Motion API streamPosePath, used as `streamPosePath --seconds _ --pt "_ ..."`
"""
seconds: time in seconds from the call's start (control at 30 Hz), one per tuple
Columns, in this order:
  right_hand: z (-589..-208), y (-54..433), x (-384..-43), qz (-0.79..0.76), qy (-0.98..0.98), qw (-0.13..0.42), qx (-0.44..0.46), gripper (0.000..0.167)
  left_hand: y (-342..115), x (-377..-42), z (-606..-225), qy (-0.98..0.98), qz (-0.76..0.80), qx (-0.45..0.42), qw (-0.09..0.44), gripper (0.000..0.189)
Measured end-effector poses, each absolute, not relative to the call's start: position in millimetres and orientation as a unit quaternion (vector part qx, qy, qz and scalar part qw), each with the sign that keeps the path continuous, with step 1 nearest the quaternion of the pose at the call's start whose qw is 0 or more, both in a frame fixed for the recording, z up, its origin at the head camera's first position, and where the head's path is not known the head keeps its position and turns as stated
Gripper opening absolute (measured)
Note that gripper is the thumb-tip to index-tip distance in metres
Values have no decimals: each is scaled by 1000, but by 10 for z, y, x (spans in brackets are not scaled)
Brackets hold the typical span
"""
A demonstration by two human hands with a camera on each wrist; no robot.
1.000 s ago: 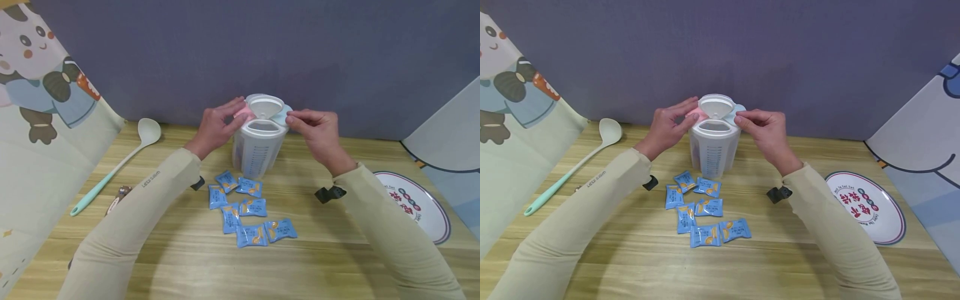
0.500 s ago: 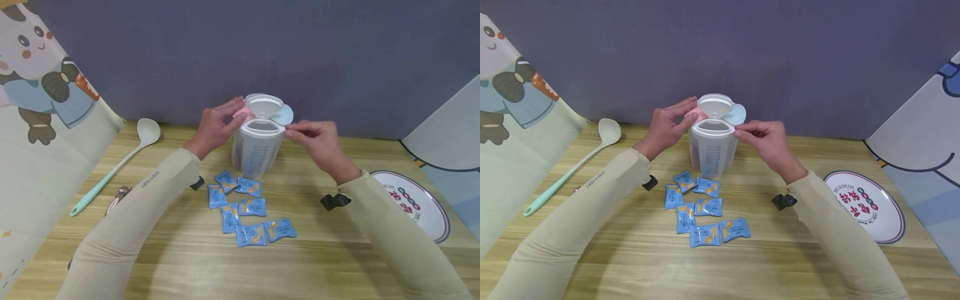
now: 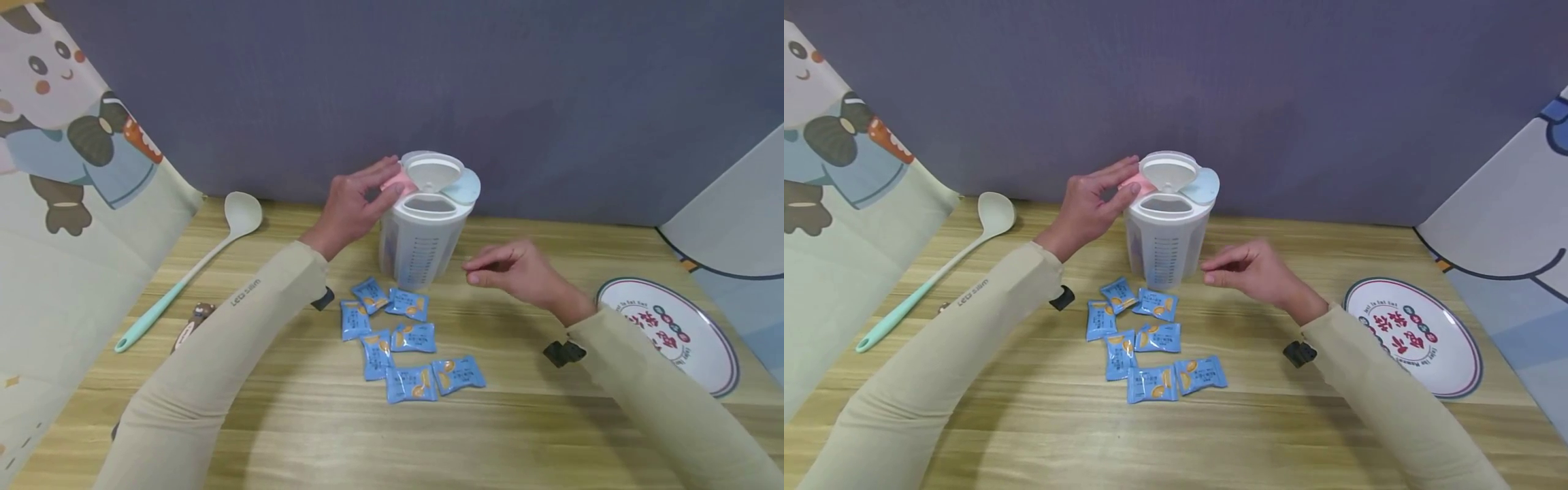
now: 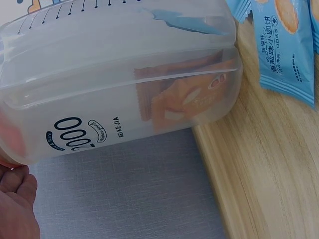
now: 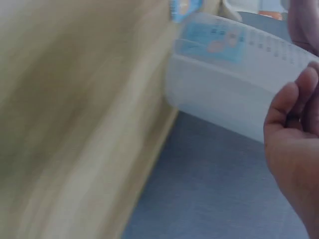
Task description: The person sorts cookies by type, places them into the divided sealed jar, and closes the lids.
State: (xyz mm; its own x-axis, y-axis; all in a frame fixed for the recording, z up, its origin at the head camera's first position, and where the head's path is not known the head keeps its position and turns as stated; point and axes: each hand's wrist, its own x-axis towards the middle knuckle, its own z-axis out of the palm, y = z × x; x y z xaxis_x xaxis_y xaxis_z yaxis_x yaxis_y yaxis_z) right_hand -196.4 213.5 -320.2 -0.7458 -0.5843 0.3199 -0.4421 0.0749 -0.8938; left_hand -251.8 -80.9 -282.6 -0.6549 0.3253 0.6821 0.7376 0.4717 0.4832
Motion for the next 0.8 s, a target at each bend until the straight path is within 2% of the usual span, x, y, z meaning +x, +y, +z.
streamPosePath --seconds 0.3,0.43,0.63,0.8 --pt "-3578 2256 -1926 -548 690 236 -411 26 -814 -2516 -2825 -819 -393 -328 260 38" --pt "-3700 2250 -1900 -517 675 295 -436 28 -815 -2516 -2830 -819 -393 -326 260 38" --pt "-3775 2237 -1852 -494 672 339 -435 30 -810 -2514 -2828 -819 -398 -324 256 39" --pt "-3811 2236 -1809 -485 679 335 -438 32 -810 -2512 -2823 -823 -399 -319 249 39"
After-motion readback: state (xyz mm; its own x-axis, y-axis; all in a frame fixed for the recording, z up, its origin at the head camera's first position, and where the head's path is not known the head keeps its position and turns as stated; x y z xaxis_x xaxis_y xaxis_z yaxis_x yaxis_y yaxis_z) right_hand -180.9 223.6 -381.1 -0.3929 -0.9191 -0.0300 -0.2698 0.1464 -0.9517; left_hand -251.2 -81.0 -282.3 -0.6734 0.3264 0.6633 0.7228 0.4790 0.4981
